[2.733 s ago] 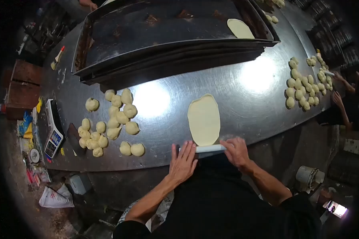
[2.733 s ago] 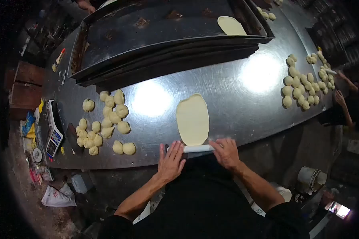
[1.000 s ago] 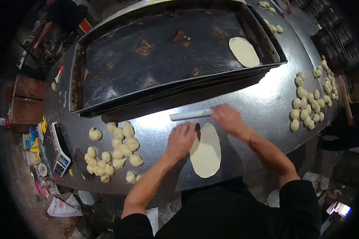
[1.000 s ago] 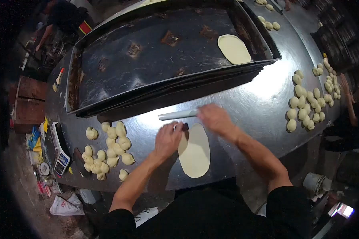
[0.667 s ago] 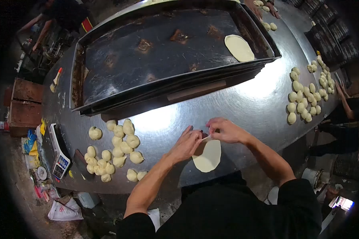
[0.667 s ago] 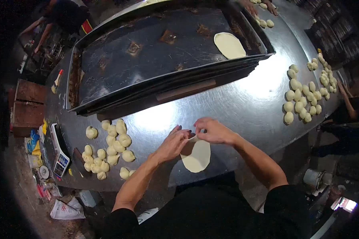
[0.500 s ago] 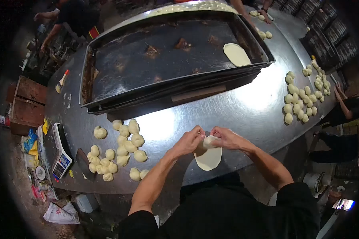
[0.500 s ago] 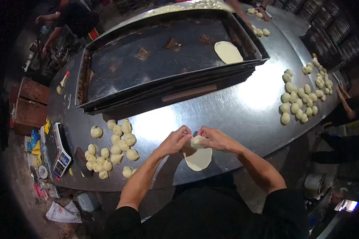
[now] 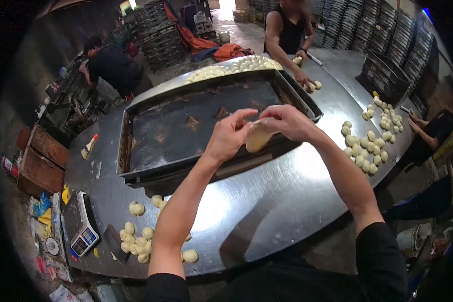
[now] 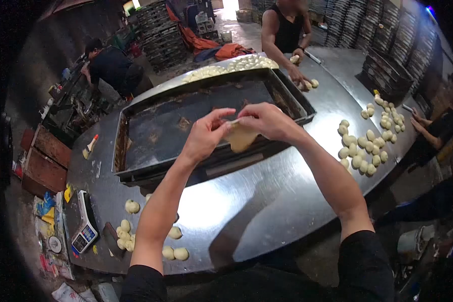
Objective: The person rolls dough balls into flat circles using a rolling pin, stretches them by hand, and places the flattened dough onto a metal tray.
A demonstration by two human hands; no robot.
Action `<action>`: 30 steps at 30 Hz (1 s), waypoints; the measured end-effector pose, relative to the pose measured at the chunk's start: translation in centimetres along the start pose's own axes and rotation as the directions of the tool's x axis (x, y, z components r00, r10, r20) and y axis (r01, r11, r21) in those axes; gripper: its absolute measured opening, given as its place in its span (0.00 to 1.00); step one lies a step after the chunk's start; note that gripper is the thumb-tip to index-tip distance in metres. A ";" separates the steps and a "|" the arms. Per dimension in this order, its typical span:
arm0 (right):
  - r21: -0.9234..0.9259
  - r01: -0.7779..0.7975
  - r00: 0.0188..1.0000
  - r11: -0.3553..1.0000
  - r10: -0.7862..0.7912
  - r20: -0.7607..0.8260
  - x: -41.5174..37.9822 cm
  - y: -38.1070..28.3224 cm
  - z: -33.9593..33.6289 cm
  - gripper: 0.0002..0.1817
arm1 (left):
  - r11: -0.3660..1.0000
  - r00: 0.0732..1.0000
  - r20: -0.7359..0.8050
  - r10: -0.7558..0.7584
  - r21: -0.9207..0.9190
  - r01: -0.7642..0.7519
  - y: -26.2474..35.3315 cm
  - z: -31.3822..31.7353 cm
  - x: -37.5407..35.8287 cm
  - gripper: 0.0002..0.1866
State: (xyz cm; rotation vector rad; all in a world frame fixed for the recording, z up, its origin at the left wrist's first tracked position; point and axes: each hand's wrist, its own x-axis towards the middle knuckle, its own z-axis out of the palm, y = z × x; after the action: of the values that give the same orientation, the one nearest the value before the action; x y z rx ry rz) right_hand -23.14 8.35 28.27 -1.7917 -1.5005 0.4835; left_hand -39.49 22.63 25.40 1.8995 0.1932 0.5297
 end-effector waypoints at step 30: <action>-0.526 0.265 0.947 0.808 -0.320 -0.015 14.6 19.5 13.7 0.23 | 0.658 0.929 -0.356 -0.101 0.676 0.331 -17.6 -3.0 13.2 0.15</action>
State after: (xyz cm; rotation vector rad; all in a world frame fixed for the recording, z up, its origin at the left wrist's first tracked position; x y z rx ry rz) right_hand -15.85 25.47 7.39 -1.8826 -1.9187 -0.1965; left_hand -27.10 36.89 13.78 2.5155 0.9483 0.6164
